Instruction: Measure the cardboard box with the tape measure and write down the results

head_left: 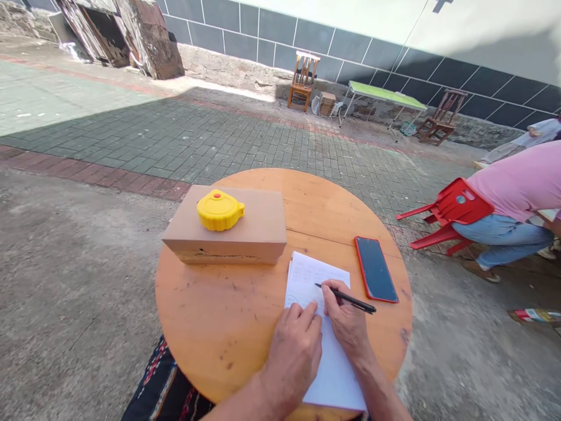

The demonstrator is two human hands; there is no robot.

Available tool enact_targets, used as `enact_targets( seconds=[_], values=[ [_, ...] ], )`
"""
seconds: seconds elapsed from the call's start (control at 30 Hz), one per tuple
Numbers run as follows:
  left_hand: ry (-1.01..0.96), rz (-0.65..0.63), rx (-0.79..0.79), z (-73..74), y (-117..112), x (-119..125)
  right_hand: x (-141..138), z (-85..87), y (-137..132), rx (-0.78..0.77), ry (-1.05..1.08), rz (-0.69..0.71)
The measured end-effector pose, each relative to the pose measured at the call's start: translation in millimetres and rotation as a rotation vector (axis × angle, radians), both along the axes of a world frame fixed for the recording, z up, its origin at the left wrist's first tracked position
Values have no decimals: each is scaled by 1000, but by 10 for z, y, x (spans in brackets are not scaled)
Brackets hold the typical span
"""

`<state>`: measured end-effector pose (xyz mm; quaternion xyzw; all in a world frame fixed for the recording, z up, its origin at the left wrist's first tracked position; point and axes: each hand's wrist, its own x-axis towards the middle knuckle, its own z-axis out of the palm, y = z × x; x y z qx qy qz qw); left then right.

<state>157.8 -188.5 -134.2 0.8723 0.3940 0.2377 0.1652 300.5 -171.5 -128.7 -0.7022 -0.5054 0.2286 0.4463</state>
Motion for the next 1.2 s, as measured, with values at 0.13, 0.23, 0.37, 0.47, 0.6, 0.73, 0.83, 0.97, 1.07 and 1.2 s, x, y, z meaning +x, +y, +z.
enact_targets(
  seconds=[0.13,0.23,0.37,0.47,0.6,0.73,0.83,0.97,1.07,1.2],
  values=[
    [0,0,-7,12,3,-2,2,-8,-5,3,-2,8],
    [6,0,-8,25,6,-6,5,-21,-9,7,-3,10],
    [9,-2,-12,33,7,-9,13,-35,-13,6,-3,5],
    [8,-6,-27,31,10,-6,21,-39,-17,-2,5,5],
    [9,-8,-33,24,21,-3,27,-38,-23,-2,67,-14],
    [4,-2,-25,14,21,-5,23,-36,-25,3,84,-31],
    [8,-2,-27,21,13,-8,17,-32,-23,11,63,-37],
    [13,-5,-38,40,7,-11,14,-23,-17,15,39,-31],
    [14,-9,-49,40,5,-13,11,-11,-8,5,31,-29],
    [16,-6,-51,30,5,-14,0,5,0,-5,33,-33]
  ],
)
